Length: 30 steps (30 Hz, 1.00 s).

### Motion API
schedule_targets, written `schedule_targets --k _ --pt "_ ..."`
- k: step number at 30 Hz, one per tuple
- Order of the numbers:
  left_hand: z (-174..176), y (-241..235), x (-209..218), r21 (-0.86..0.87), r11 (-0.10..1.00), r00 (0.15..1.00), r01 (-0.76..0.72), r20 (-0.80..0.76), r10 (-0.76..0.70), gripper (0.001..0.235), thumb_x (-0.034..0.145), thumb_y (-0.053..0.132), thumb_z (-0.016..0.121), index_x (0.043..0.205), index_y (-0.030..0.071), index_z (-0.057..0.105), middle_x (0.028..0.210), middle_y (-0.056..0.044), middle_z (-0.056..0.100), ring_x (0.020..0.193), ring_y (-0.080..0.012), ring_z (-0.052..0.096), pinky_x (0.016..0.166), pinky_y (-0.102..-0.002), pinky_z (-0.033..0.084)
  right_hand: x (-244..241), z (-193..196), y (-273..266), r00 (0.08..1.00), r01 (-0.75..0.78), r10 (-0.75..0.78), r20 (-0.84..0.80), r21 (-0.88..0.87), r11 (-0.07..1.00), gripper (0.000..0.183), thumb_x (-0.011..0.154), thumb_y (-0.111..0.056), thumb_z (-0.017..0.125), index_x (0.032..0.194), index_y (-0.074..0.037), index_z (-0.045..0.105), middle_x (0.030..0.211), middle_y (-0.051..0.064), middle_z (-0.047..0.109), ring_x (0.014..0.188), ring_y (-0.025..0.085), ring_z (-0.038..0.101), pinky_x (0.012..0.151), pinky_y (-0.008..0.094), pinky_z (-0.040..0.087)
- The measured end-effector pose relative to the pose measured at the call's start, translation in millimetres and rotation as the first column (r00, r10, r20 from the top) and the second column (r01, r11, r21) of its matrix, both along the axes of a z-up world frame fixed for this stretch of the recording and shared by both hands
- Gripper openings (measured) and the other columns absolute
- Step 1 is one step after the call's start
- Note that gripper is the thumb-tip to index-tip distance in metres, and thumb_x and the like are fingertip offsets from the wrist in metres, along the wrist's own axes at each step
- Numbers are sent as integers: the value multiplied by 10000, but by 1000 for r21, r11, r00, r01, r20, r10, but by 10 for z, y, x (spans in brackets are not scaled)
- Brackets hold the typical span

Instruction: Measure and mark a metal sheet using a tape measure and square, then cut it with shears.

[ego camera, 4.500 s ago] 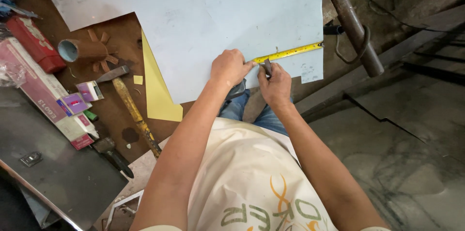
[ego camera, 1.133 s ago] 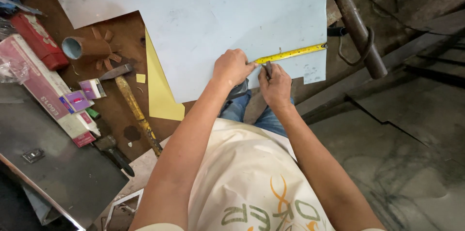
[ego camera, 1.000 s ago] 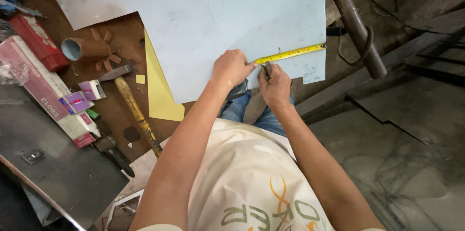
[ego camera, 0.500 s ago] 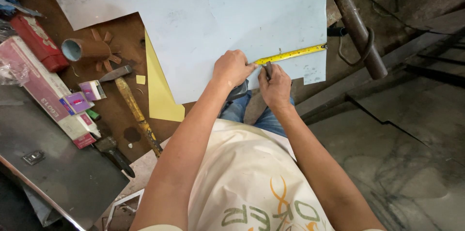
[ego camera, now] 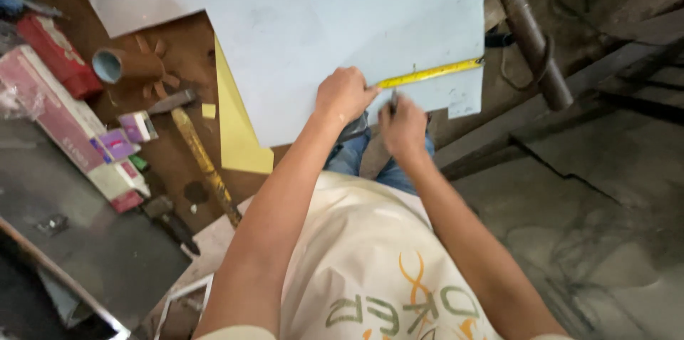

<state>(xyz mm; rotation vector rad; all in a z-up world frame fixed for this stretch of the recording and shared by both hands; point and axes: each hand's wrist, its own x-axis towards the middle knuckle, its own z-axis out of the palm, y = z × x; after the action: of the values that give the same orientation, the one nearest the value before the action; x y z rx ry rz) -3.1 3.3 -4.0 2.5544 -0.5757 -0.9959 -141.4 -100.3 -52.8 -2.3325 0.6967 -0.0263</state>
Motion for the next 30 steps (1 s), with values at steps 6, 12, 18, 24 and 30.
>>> schedule_targets --k 6,12,18,24,30 --pt "3 -2 34 -14 1000 1000 -5 4 5 446 818 470 783 774 26 768 826 -237 728 807 -413 715 743 -510 579 -149 191 -78 997 52 -59 43 160 986 228 959 -196 672 891 13 613 768 243 634 742 466 635 656 516 510" --pt "60 -27 44 5 1000 1000 4 -1 -4 452 828 474 777 766 26 772 815 -231 728 792 -407 719 736 -502 584 -22 237 -181 990 -31 15 139 115 993 197 972 -177 674 944 17 655 890 232 658 829 469 630 706 528 494" --pt "37 -19 37 13 1000 1000 4 -4 -4 458 831 469 776 761 17 767 812 -233 726 787 -404 722 729 -498 587 40 261 -188 993 -31 17 116 112 993 190 989 -172 662 965 16 671 934 232 674 850 465 640 723 525 498" --pt "69 -32 54 6 1000 1000 0 -11 0 450 826 462 776 758 17 764 800 -232 724 773 -402 718 723 -495 584 80 295 -207 985 -55 34 171 118 991 183 974 -168 670 1000 12 691 943 225 681 862 457 645 733 514 511" --pt "60 -33 60 9 1000 1000 0 -18 0 446 835 449 774 747 12 756 801 -231 723 769 -403 716 713 -493 585 106 206 -226 990 -110 108 91 23 994 137 936 -136 671 979 -5 675 946 203 687 857 442 654 737 516 523"
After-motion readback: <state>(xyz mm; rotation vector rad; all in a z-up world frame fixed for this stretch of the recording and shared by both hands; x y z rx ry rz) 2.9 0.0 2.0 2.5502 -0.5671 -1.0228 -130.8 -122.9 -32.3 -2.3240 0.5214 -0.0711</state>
